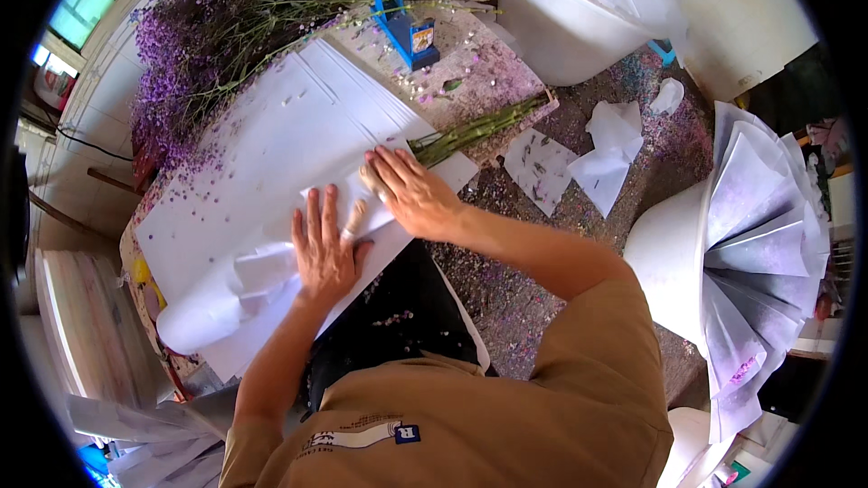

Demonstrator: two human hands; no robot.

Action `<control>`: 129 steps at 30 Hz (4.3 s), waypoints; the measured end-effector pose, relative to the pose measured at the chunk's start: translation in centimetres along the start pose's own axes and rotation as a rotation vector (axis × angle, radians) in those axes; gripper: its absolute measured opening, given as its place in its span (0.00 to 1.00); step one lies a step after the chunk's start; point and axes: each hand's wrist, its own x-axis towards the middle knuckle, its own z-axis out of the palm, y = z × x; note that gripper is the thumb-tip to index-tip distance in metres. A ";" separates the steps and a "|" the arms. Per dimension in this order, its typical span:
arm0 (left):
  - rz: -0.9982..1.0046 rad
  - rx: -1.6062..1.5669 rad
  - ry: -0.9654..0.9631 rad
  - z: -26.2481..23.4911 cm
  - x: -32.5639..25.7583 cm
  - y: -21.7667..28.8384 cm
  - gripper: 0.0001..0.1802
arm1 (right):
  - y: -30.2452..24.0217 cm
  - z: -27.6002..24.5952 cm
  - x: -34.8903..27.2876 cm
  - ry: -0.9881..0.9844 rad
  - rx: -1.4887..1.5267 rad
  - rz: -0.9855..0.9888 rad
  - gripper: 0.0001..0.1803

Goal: The person bundles a bunch of purple flowers by hand, wraps them in white paper, secures the paper with tape, and then uses shears to trim the ends of the stems.

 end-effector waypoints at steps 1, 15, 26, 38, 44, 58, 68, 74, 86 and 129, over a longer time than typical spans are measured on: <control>0.041 0.034 -0.011 0.2 -0.1 0.3 0.42 | 0.1 0.0 -0.5 -0.004 -0.035 -0.016 0.41; 0.157 -0.151 -0.528 -3.4 12.4 -10.7 0.34 | 8.0 -1.0 10.1 -0.432 0.293 0.004 0.26; 0.322 0.327 -0.175 0.1 6.9 -7.6 0.44 | 7.4 -2.9 12.3 -0.582 0.322 0.007 0.48; -0.236 -0.328 -0.740 -0.7 16.6 -3.8 0.41 | 8.9 -0.7 10.6 -0.767 0.504 0.100 0.29; -0.028 -0.546 -0.895 1.9 24.6 -3.5 0.30 | 16.6 -6.3 9.2 -0.627 0.744 0.305 0.28; 0.046 -0.524 -0.847 4.0 30.6 -1.1 0.35 | 27.0 -0.1 14.0 0.244 0.955 1.047 0.24; -0.025 -0.683 -1.018 -0.5 33.1 -2.8 0.34 | 10.1 -4.3 -3.0 0.487 1.413 0.932 0.06; -0.008 -0.882 -1.279 0.3 33.2 -3.0 0.33 | 13.5 0.7 2.0 0.543 1.676 1.177 0.08; -0.090 -1.062 -1.005 2.1 30.4 -1.8 0.43 | 13.9 -3.8 1.2 0.371 1.490 0.823 0.12; 0.206 -0.363 -0.108 -3.3 12.0 8.6 0.61 | 9.1 -12.8 1.3 -1.046 0.357 0.387 0.25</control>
